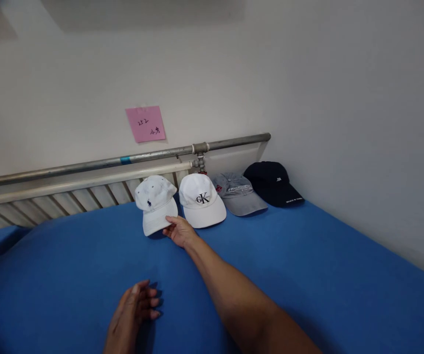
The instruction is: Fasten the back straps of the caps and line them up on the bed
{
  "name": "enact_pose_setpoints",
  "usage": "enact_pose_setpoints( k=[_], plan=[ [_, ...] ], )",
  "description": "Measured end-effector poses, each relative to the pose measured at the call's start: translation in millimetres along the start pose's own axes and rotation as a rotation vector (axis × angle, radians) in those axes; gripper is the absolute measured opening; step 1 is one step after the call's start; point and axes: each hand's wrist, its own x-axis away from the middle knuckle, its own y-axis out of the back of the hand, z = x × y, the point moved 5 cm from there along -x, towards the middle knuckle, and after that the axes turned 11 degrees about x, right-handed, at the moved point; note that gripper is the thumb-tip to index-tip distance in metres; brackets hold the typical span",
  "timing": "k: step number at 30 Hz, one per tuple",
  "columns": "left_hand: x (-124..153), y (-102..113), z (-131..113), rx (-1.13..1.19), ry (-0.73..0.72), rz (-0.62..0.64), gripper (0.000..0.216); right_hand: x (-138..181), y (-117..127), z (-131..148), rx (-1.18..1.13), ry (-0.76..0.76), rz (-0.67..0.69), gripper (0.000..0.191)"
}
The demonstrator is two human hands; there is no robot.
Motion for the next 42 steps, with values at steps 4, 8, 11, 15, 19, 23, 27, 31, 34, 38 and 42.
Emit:
enact_pose_setpoints(
  k=[4,8,11,15,19,23,27,31,34,38,42],
  plan=[
    [0.7,-0.6,-1.1,0.009,-0.016,0.023,0.08,10.5,1.5,-2.2,0.031,0.003,-0.029,0.006],
    [2.9,-2.1,-3.9,0.002,-0.021,0.024,0.078,19.7,3.1,-3.5,0.1,0.052,-0.103,0.005],
    [6.7,-5.5,-8.3,-0.015,-0.039,0.017,0.075,26.8,3.4,-3.6,0.186,0.112,-0.166,0.006],
    [9.3,-8.1,-10.5,-0.041,-0.038,0.018,0.073,35.4,6.1,-1.7,0.39,0.162,-0.234,0.026],
    [9.7,-6.9,-11.2,-0.061,-0.043,0.037,0.073,41.7,13.8,5.0,0.676,0.178,-0.285,0.062],
    [8.9,-5.2,-10.9,-0.066,-0.027,0.054,0.074,52.4,11.3,10.6,0.911,0.27,-0.302,0.056],
    [8.1,-4.3,-10.1,-0.074,-0.026,0.065,0.071,69.3,-20.6,6.4,1.3,0.664,-0.12,0.029],
    [8.2,-4.9,-10.0,-0.063,-0.024,0.064,0.072,78.7,-47.9,-14.3,1.848,1.126,0.049,0.028],
    [8.1,-5.6,-10.7,-0.05,-0.019,0.058,0.07,67.8,-45.5,-19.1,1.984,1.146,-0.001,0.026],
    [8.6,-5.7,-12.3,-0.049,-0.016,0.056,0.069,53.1,-37.5,-14.1,1.997,1.07,-0.073,0.026],
    [12.0,-9.0,-15.7,-0.085,-0.021,0.066,0.069,48.4,-33.3,-7.9,1.926,1.033,-0.114,0.028]
  ],
)
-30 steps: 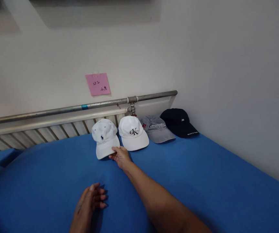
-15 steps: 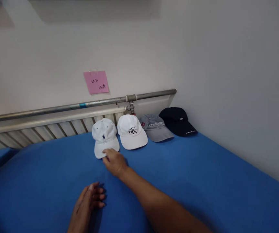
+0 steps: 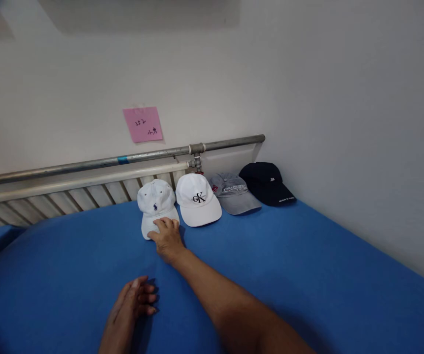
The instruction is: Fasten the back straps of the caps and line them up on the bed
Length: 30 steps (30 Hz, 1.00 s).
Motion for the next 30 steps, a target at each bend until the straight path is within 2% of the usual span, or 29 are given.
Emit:
enact_pose_setpoints(
  k=[3,8,12,16,18,24,27,30],
  plan=[
    [2.7,-3.5,-3.7,-0.007,-0.019,-0.01,0.066,0.6,2.2,-1.6,-0.024,-0.013,0.003,0.026],
    [-2.1,-6.5,-5.4,0.01,-0.069,0.01,0.062,12.9,10.8,10.0,-0.031,0.102,-0.035,0.033],
    [-7.2,-9.6,-7.9,0.05,-0.108,0.035,0.059,30.4,20.7,20.9,-0.06,0.071,-0.066,0.029],
    [2.5,-16.4,-20.7,0.089,-0.19,0.071,0.041,55.0,32.2,37.9,-0.129,0.029,-0.057,0.026],
    [5.4,-13.4,-25.1,0.093,-0.199,0.028,0.03,67.4,33.9,46.5,-0.161,0.038,-0.031,0.025],
    [13.9,21.4,-28.3,0.165,-0.211,-0.16,0.008,98.0,38.2,60.6,-0.293,0.058,-0.002,0.026],
    [34.7,49.5,-28.8,0.247,-0.229,-0.255,0.006,111.6,47.6,63.0,-0.359,0.058,0.012,0.024],
    [66.5,87.8,-28.6,0.387,-0.265,-0.361,0.01,122.2,54.6,64.8,-0.412,0.058,0.053,0.022]
  ],
)
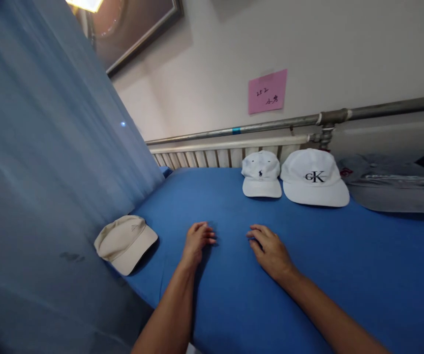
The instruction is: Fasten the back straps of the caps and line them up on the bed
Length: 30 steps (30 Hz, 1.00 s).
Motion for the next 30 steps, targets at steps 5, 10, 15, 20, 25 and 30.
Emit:
enact_pose_setpoints(
  k=[5,10,15,20,25,30],
  plan=[
    [33.8,84.1,-39.2,0.289,-0.134,-0.27,0.004,11.3,3.6,4.4,-0.078,0.005,0.03,0.022],
    [48.7,146.3,-75.2,0.431,-0.201,-0.457,0.012,21.0,7.7,2.4,-0.157,0.014,0.06,0.022],
    [45.0,155.1,-90.0,0.43,-0.187,-0.474,0.024,37.1,27.8,-3.9,-0.201,0.008,0.126,0.023],
    [62.4,96.9,-45.6,0.391,-0.038,-0.245,0.023,49.4,58.9,-28.4,-0.303,-0.078,0.097,0.022],
    [81.1,10.8,17.9,0.321,0.224,0.013,0.023,65.2,91.5,-73.8,-0.632,-0.462,0.146,0.017],
    [85.8,-60.4,60.0,0.203,0.364,0.194,0.025,87.5,135.2,-108.0,-1.018,-0.625,0.069,0.048]
  ],
)
